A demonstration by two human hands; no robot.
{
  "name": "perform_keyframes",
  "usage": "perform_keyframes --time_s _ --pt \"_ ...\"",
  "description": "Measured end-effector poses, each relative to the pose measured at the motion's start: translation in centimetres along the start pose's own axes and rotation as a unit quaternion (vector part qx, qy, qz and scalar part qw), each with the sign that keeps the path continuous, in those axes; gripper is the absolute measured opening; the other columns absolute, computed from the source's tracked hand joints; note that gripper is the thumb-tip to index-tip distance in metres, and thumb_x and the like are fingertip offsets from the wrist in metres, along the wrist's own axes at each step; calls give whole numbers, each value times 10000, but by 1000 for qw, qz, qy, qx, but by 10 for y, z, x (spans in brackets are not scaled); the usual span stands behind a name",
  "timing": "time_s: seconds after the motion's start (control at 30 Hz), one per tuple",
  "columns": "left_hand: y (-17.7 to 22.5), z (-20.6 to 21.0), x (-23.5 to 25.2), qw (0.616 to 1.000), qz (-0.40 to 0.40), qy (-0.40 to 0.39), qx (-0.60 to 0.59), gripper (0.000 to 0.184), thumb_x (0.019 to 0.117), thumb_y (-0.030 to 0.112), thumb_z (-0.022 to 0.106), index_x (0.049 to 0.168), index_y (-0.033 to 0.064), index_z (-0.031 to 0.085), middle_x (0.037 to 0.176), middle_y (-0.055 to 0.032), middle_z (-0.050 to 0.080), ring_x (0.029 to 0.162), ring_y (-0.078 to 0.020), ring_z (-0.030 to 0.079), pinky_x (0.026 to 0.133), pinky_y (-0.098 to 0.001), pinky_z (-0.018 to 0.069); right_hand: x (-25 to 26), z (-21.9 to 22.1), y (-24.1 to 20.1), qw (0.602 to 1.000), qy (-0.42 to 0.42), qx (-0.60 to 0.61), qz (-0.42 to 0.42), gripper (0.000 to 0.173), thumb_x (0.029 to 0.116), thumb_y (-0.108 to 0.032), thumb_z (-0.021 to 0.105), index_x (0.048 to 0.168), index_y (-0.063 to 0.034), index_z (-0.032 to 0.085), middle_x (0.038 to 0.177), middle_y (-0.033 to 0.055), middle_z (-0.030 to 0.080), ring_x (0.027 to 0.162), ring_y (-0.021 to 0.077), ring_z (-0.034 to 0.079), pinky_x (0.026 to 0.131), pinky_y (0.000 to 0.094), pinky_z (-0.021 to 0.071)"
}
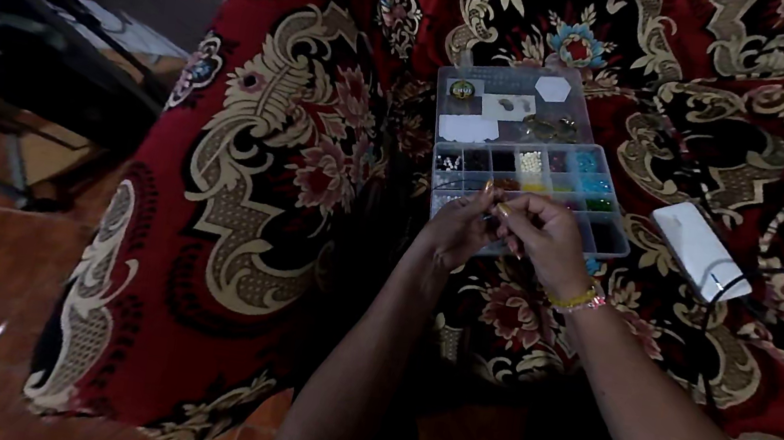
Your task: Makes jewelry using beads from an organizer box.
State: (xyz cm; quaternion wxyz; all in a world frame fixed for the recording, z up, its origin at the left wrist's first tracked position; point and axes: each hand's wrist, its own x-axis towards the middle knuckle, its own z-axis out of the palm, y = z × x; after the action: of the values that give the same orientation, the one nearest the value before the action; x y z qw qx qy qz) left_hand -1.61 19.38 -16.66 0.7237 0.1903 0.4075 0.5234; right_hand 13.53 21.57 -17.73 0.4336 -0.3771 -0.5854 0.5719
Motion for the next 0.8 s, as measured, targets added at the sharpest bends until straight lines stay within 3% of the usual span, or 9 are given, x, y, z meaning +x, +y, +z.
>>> perform_keyframes --time_s 0.8 --pt "3 8 -4 999 -17 26 28 287 1104 281 423 1077 68 613 878 -15 644 733 -70 635 705 -209 556 1 -2 5 999 1 -33 -12 90 973 -103 622 929 -69 693 693 -34 640 525 26 564 499 180 503"
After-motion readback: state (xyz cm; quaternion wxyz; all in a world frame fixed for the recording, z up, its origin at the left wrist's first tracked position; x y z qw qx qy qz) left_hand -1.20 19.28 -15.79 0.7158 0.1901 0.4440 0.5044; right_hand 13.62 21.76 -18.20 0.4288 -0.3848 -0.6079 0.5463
